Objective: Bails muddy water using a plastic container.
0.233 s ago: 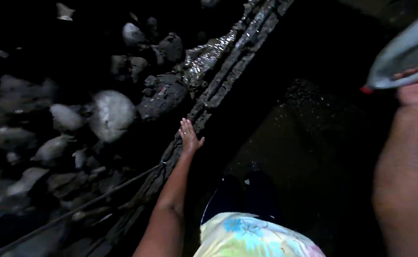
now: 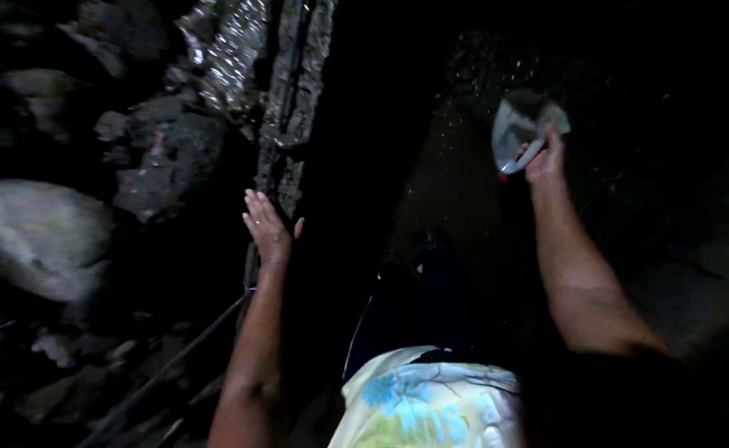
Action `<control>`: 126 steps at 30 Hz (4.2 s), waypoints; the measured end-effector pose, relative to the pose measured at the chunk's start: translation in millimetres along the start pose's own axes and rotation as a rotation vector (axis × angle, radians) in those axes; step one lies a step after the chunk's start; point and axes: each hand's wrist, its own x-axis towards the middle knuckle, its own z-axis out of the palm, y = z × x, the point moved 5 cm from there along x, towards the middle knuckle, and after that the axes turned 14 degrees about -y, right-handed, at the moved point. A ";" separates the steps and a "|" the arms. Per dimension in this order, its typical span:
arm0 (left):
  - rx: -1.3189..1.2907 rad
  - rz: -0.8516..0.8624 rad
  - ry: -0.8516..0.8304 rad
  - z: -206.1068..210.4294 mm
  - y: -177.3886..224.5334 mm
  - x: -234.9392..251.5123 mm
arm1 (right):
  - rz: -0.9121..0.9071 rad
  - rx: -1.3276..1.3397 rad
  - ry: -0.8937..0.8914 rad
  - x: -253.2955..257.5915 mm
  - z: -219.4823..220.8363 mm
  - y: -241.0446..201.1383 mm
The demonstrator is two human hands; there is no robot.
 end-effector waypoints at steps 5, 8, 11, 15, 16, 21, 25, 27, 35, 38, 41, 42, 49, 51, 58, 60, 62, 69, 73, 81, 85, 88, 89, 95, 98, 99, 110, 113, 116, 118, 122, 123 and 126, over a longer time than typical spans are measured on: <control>0.048 0.106 0.065 5.6 -13.6 -3.8 | 0.294 -0.401 0.063 -35.3 -42.8 159.3; 0.032 0.140 0.108 7.7 -15.8 -3.3 | 0.475 -0.777 -0.064 -42.4 -45.4 222.1; 0.048 0.159 0.164 10.7 -19.4 -4.0 | 0.571 -1.041 -0.257 -46.0 -21.7 266.1; 0.048 0.157 0.168 12.6 -22.9 -3.8 | 0.621 -1.287 -0.411 -37.4 15.9 323.4; 0.040 0.161 0.177 12.2 -23.8 -3.9 | 0.643 -1.315 -0.395 -33.3 26.0 336.3; 0.050 0.177 0.227 10.0 -19.4 -4.6 | 0.750 -1.082 -0.263 -7.5 77.0 392.2; 0.004 0.196 0.232 8.6 -19.6 -6.8 | 0.629 -0.685 -0.299 -3.5 88.3 403.5; -0.039 0.202 0.241 7.8 -20.9 -7.6 | 0.533 -0.612 -0.366 -12.1 82.9 390.4; -0.153 0.075 0.212 7.0 -16.1 -5.5 | 0.231 -0.616 -0.536 -115.1 130.8 227.0; -0.187 0.022 0.200 4.1 -9.5 -11.2 | 0.093 -0.650 -0.638 -161.2 167.4 156.2; -0.226 -0.009 0.157 2.6 -1.5 -20.0 | 0.035 -0.718 -0.677 -190.3 200.5 110.0; -0.238 -0.012 0.130 1.5 3.5 -23.3 | 0.031 -0.735 -0.677 -197.3 212.7 97.9; -0.082 0.251 0.115 15.8 56.9 -14.7 | -0.020 -0.989 -0.667 -199.9 289.2 56.0; -0.057 0.287 0.118 17.6 62.1 -1.2 | -0.009 -1.051 -0.640 -196.8 310.1 44.7; 0.040 0.306 0.078 5.7 74.6 43.2 | -0.104 -1.038 -0.601 -173.3 341.3 14.8; 0.057 0.310 0.022 -0.6 79.7 58.8 | -0.135 -1.014 -0.596 -170.9 342.1 5.3; 0.101 0.336 -0.023 -4.4 82.8 70.6 | -0.149 -0.998 -0.597 -169.8 340.9 -0.3; 0.145 0.495 0.065 -17.8 61.9 88.5 | -0.145 -0.994 -0.604 -161.7 333.1 -16.2; 0.076 0.307 0.214 -44.2 36.9 99.5 | -0.149 -1.120 -0.629 -161.3 338.9 -20.8; -0.268 0.171 -0.007 -59.1 39.2 104.4 | -0.165 -1.402 -0.657 -178.0 374.6 -19.3; -0.453 -0.045 -0.099 -76.6 41.7 105.9 | -0.207 -1.396 -0.644 -178.3 381.5 -18.4; -0.317 0.049 -0.081 -69.7 41.4 94.7 | -0.227 -1.385 -0.657 -176.1 378.7 -18.9; -0.264 0.102 -0.044 -64.0 41.1 90.0 | -0.235 -1.391 -0.672 -176.3 379.6 -19.7; -0.032 0.324 -0.039 -40.4 74.2 89.7 | -0.286 -1.468 -0.726 -190.8 395.1 -26.4; -0.012 0.261 -0.043 -51.3 82.3 92.6 | -0.288 -1.543 -0.731 -195.8 400.4 -33.5; -0.011 0.253 -0.028 -51.4 83.2 91.3 | -0.292 -1.564 -0.728 -195.9 400.4 -35.4; 0.088 0.303 0.111 -26.2 50.9 49.3 | -0.437 -1.808 -0.729 -224.8 440.4 -25.5; -0.078 0.279 0.117 -43.6 38.4 60.5 | -0.684 -1.851 -0.659 -226.3 446.5 -23.4; -0.246 0.244 -0.058 -62.1 37.7 89.6 | -0.729 -1.802 -0.571 -218.1 434.7 -26.4; -0.341 0.269 -0.085 -68.1 38.0 109.1 | -0.673 -1.718 -0.528 -210.3 418.8 -29.5; -0.378 0.246 -0.055 -74.2 30.7 124.1 | -0.549 -1.602 -0.478 -190.6 369.3 -28.5; -0.329 0.222 -0.040 -72.4 26.1 118.8 | -0.522 -1.582 -0.468 -186.7 352.1 -25.6; -0.227 0.136 -0.039 -74.8 10.0 96.2 | -0.445 -1.502 -0.418 -175.6 301.0 -14.7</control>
